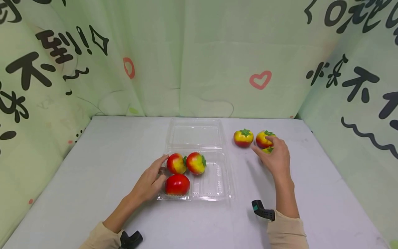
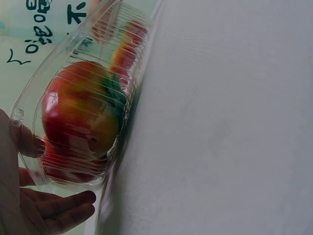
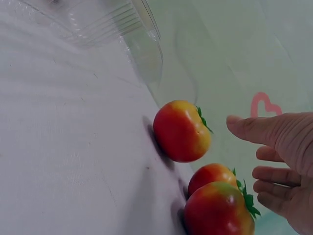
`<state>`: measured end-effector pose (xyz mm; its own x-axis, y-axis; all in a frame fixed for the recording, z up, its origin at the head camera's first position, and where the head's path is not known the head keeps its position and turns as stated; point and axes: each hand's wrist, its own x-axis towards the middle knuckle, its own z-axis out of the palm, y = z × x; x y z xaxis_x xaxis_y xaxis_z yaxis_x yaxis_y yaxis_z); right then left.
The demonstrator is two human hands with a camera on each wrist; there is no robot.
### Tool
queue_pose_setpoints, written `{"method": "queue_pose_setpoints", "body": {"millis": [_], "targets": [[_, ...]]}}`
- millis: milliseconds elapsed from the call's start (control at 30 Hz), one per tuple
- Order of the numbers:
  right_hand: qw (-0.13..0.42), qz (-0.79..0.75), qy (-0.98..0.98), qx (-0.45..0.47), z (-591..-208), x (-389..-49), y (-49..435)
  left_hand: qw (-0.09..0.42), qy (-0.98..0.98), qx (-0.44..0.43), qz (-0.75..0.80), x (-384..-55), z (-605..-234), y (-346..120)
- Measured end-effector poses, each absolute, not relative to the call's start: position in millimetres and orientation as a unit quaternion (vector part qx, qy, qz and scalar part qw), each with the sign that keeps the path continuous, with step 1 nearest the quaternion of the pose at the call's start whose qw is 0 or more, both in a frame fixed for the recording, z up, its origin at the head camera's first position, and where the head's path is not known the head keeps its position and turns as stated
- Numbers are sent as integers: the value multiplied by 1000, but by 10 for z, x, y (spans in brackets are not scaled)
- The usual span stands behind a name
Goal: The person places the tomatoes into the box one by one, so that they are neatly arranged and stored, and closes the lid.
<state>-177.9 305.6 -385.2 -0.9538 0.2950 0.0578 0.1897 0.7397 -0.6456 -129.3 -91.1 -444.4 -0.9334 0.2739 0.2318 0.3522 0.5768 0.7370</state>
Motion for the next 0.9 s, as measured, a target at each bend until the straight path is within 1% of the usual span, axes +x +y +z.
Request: {"method": "queue_pose_setpoints", "body": {"millis": [233,567,900], "targets": [[67,333,-930,-141,-3889,-1777,3114,43,-887,-176,-425,-1295,-4455,-915],[81,330,-932,-128,-3990,-1781,3272,42,-888,-173,-424,-1293,-4458,-910],[63,320,-932,-158,-4030,-1772,3418,40,-889,-169,-424,-1291,-4449,-903]]}}
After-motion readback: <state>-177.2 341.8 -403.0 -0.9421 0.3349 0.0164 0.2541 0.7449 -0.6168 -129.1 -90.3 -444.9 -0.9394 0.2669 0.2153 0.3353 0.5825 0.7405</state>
